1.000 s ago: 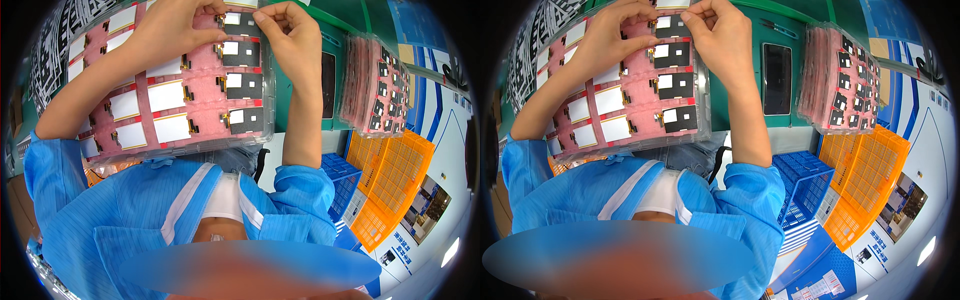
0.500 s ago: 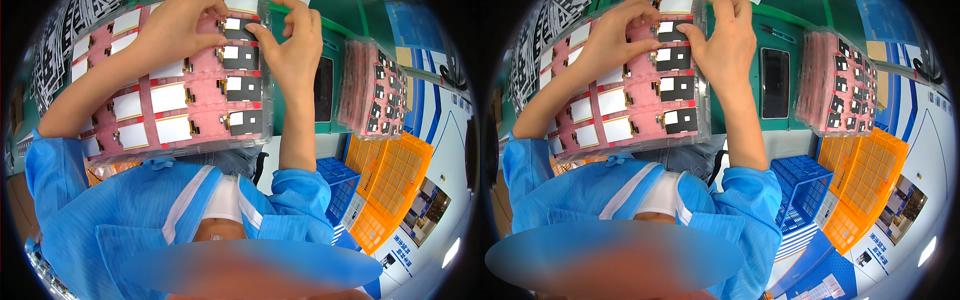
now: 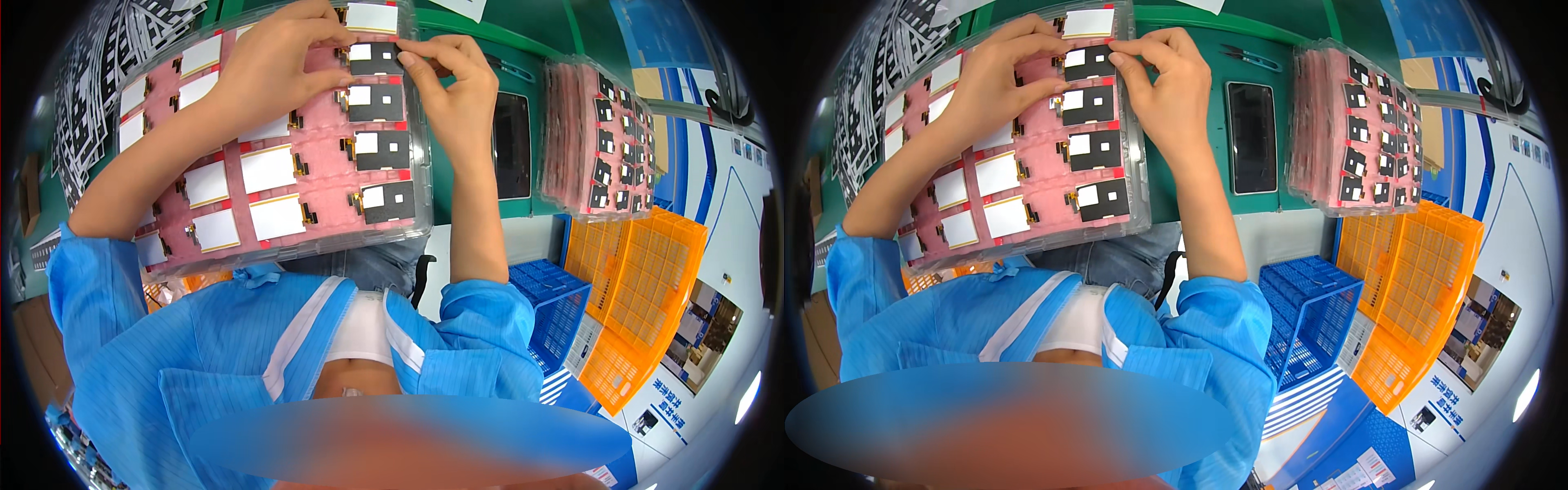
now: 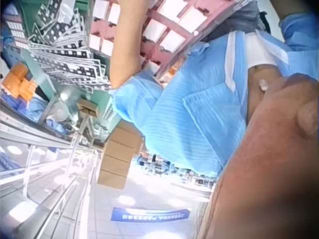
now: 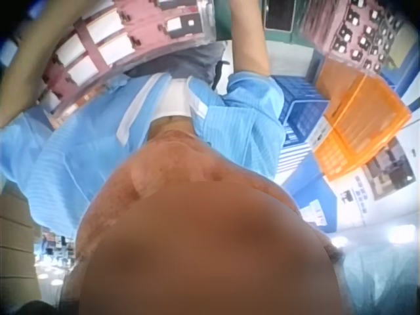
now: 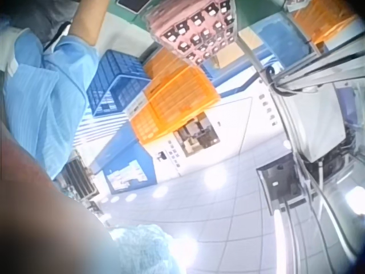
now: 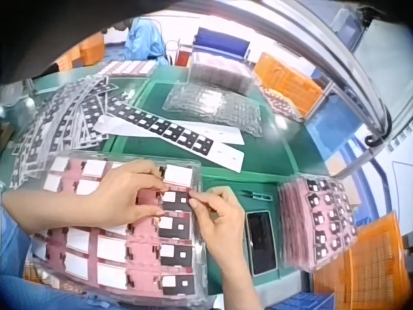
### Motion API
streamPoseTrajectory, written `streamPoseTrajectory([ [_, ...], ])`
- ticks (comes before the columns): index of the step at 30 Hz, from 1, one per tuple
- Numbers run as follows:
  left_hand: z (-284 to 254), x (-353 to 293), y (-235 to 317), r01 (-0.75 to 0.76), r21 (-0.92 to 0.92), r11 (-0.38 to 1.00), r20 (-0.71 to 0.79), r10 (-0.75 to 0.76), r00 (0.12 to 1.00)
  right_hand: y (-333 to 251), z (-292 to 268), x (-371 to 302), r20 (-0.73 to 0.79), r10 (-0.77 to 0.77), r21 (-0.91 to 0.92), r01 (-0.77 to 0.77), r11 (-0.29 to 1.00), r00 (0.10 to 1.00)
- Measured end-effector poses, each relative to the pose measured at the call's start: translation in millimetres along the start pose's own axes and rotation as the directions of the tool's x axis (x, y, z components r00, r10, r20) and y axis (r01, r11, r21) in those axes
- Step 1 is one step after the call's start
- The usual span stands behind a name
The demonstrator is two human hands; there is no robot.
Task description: The recorder is peeling small black components from a strip and adhering them onto larger electronic units arranged in a tray.
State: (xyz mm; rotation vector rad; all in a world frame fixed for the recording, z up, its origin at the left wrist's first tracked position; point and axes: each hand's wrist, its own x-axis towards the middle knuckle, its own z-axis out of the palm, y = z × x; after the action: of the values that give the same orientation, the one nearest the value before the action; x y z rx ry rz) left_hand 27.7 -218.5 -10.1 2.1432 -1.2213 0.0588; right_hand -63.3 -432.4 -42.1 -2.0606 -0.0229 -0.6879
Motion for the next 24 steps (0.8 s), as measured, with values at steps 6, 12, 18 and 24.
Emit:
streamPoseTrajectory([
  [6,1.5,0.1,3.8,0.117,-0.081,0.99,0.051,-0.113,0.992,-8.2,-4.5,3.4,0.049,0.153,0.029,-0.155,0.988,0.987],
  [12,2.3,1.4,5.1,0.144,-0.094,0.985,0.048,-0.14,0.989,-3.6,1.0,-3.4,-0.021,0.07,0.014,-0.07,0.997,0.997],
  [18,4.9,2.6,4.3,0.096,-0.063,0.993,-0.011,-0.097,0.995,-11.2,1.4,-0.5,0.0,0.114,-0.04,-0.114,0.993,0.993],
  [24,-17.3,4.2,3.4,0.059,-0.065,0.996,-0.017,-0.06,0.998,16.7,-18.5,53.6,-0.146,0.009,-0.022,-0.012,1.0,0.989],
])
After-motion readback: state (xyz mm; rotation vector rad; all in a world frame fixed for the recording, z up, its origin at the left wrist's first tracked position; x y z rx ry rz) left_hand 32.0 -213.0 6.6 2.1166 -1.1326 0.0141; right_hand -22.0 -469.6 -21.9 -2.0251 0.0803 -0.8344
